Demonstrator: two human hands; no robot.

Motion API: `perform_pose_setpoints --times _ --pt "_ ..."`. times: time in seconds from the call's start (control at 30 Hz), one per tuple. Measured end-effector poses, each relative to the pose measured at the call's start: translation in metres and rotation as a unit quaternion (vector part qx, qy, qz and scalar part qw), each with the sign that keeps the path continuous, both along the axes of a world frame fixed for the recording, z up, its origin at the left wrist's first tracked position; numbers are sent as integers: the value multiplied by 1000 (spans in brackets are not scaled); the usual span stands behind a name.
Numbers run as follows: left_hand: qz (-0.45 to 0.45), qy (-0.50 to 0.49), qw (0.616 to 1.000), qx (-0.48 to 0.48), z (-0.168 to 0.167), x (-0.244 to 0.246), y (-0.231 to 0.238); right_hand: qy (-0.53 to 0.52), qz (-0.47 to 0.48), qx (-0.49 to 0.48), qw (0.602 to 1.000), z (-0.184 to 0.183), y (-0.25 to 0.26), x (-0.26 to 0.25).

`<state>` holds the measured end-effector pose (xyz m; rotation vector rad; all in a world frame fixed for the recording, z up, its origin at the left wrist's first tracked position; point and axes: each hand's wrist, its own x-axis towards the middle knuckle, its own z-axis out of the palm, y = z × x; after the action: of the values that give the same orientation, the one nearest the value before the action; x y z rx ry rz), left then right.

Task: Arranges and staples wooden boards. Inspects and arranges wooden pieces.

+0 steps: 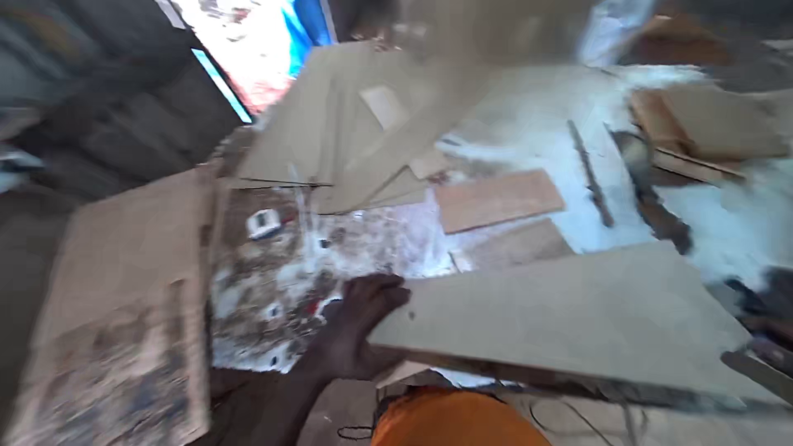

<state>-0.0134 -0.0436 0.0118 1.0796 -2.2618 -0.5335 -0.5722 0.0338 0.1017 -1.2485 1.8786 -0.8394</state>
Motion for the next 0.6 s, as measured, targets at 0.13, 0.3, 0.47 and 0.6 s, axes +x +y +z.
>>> perform_pose_setpoints --times 0.13,0.3,0.47,0.6 --pt "118 148 982 -5 -22 -46 -35 -140 -129 -219 957 -29 57 -16" --pt "86 66 981 160 -25 -115 -49 -210 -266 -293 894 -49 109 -12" --pt "11 -148 976 159 -32 -148 -63 -234 -243 -113 935 -79 132 -8" --pt "34 -187 966 177 -24 -157 -72 -225 -231 -106 941 -84 102 10"
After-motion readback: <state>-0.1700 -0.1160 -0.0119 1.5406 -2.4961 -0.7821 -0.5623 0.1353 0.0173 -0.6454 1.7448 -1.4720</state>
